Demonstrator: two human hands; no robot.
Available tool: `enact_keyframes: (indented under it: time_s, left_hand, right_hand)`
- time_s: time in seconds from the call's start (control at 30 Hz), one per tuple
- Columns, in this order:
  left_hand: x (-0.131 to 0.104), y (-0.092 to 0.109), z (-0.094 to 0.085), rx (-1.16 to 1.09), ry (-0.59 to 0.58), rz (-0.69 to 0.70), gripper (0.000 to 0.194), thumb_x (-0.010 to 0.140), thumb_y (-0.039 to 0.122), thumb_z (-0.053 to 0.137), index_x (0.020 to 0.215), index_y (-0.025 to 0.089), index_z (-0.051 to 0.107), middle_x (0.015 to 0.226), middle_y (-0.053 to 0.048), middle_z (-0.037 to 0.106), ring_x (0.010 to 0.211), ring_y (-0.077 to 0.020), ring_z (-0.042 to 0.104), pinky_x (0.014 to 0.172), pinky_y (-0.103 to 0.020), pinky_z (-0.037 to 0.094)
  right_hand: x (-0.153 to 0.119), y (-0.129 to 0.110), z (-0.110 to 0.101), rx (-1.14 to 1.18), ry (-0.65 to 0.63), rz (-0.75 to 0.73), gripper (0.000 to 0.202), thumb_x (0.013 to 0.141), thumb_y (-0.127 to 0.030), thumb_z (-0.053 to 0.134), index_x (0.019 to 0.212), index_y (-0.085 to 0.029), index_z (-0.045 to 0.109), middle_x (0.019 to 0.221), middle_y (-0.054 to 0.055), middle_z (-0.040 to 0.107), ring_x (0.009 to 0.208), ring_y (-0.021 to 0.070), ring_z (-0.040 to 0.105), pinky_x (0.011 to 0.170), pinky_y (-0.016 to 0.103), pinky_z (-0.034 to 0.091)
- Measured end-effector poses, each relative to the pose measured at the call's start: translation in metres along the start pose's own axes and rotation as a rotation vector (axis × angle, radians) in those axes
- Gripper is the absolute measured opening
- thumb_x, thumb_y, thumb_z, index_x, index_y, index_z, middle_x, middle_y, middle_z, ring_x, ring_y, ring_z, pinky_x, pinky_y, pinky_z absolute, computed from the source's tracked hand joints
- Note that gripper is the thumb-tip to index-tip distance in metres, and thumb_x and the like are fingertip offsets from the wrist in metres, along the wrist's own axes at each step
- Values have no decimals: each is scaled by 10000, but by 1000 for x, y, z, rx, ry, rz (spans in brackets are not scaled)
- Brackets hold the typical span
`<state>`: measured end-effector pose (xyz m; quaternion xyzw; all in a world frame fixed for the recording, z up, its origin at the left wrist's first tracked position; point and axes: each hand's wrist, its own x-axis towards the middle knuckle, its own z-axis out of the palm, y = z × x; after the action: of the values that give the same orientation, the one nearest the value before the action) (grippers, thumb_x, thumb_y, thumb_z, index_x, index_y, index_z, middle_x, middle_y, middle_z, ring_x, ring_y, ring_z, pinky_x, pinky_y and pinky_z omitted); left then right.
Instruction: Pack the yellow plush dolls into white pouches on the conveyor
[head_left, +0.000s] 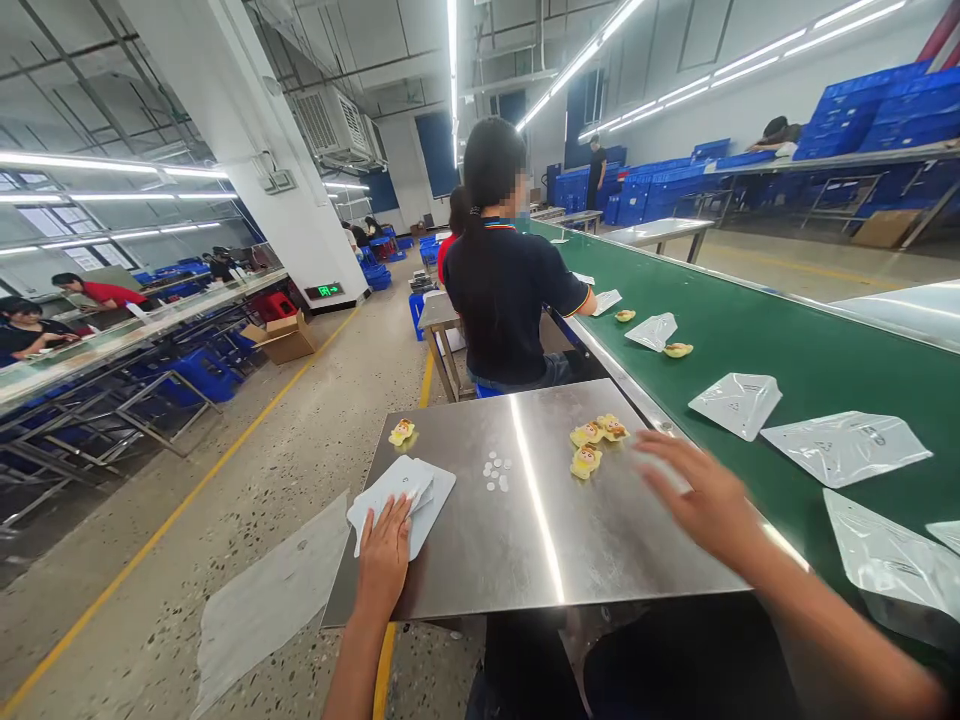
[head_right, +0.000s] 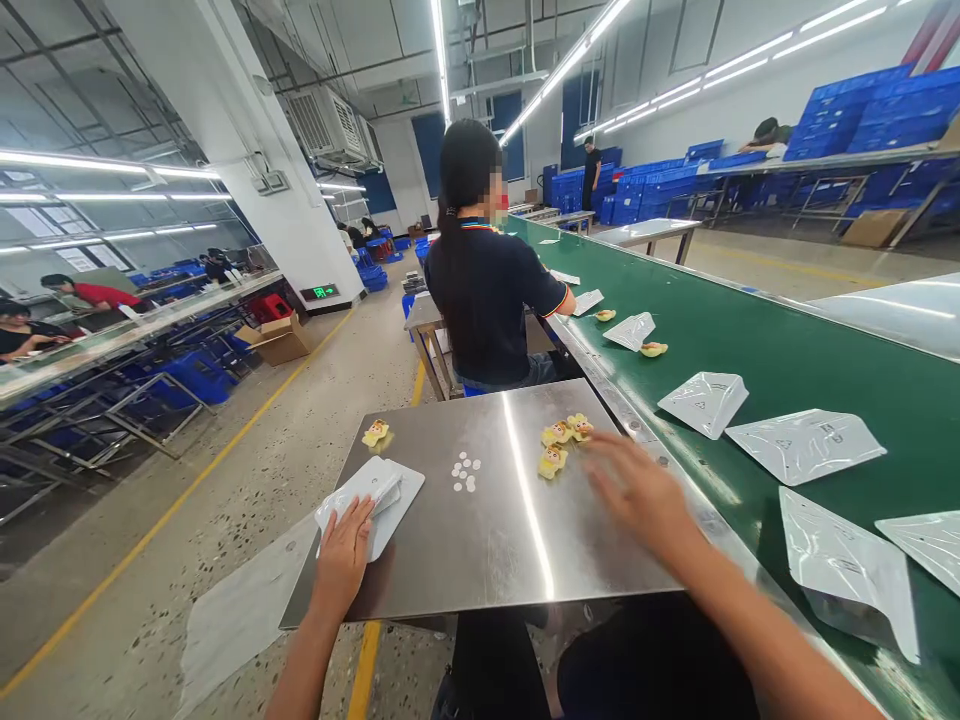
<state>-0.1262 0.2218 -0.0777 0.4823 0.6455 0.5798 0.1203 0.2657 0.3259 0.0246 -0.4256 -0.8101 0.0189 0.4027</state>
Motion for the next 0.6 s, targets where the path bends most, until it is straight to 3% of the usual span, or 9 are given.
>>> enact_keyframes:
  time_s: [0.1, 0.17, 0.23, 0.3, 0.37, 0.47, 0.53, 0.6]
  left_hand:
    - [-23, 37, -4, -260, -18, -120, 257, 726, 151, 631, 942, 262, 714, 1160, -50, 675, 1286, -230, 439, 1158, -368, 133]
    - [-45, 59, -8, -346, -152, -185, 245, 678, 169, 690, 900, 264, 732, 1086, -80, 703, 1191, -275, 532, 1130, -385, 233]
    - [-65, 73, -13, -367, -345, -287, 321, 657, 268, 736, 978, 267, 722, 1039, -111, 716, 1058, -322, 615, 1047, -455, 360]
    - [-79, 77, -16, -396, -541, -428, 535, 581, 333, 801, 1098, 266, 679, 1016, -126, 720, 988, -349, 645, 957, -497, 436]
    - [-89, 70, -13, -407, -618, -519, 633, 464, 352, 864, 1066, 261, 692, 960, -118, 731, 961, -361, 651, 917, -509, 460]
    - [-99, 48, 4, -395, -452, -615, 481, 463, 472, 840, 864, 227, 739, 874, -102, 738, 895, -343, 659, 897, -504, 472]
    - [-105, 33, 16, -446, -333, -747, 441, 523, 518, 801, 815, 195, 729, 815, -100, 734, 825, -325, 669, 856, -493, 497]
    - [-110, 20, 24, -559, -238, -890, 417, 535, 473, 815, 808, 176, 706, 753, -93, 727, 769, -313, 680, 814, -472, 520]
  right_hand:
    - [5, -69, 50, 134, -180, -306, 354, 914, -370, 456, 1245, -254, 503, 1299, 95, 519, 1182, 261, 490, 972, 448, 420]
    - [3, -103, 66, 163, -360, -479, 377, 904, -401, 475, 1225, -210, 528, 1219, 113, 570, 1118, 248, 526, 930, 411, 441]
    - [-4, -124, 71, 151, -563, -614, 267, 927, -358, 439, 1067, -202, 605, 980, 75, 654, 920, 197, 596, 783, 326, 481]
    - [-11, -134, 73, 139, -703, -689, 246, 944, -299, 402, 921, -207, 629, 788, 26, 648, 748, 152, 597, 661, 267, 459]
    - [-13, -136, 78, 169, -779, -715, 241, 934, -309, 429, 877, -202, 637, 751, 12, 642, 716, 139, 594, 641, 249, 443]
    - [0, -127, 99, 294, -836, -635, 261, 910, -401, 491, 910, -199, 657, 819, 9, 658, 768, 129, 611, 684, 227, 459]
    - [13, -114, 121, 277, -734, -489, 336, 912, -452, 474, 1052, -197, 643, 1019, 48, 655, 924, 155, 606, 813, 265, 465]
    - [22, -100, 143, 126, -563, -343, 463, 907, -495, 454, 1210, -166, 575, 1271, 119, 544, 1154, 234, 503, 990, 394, 382]
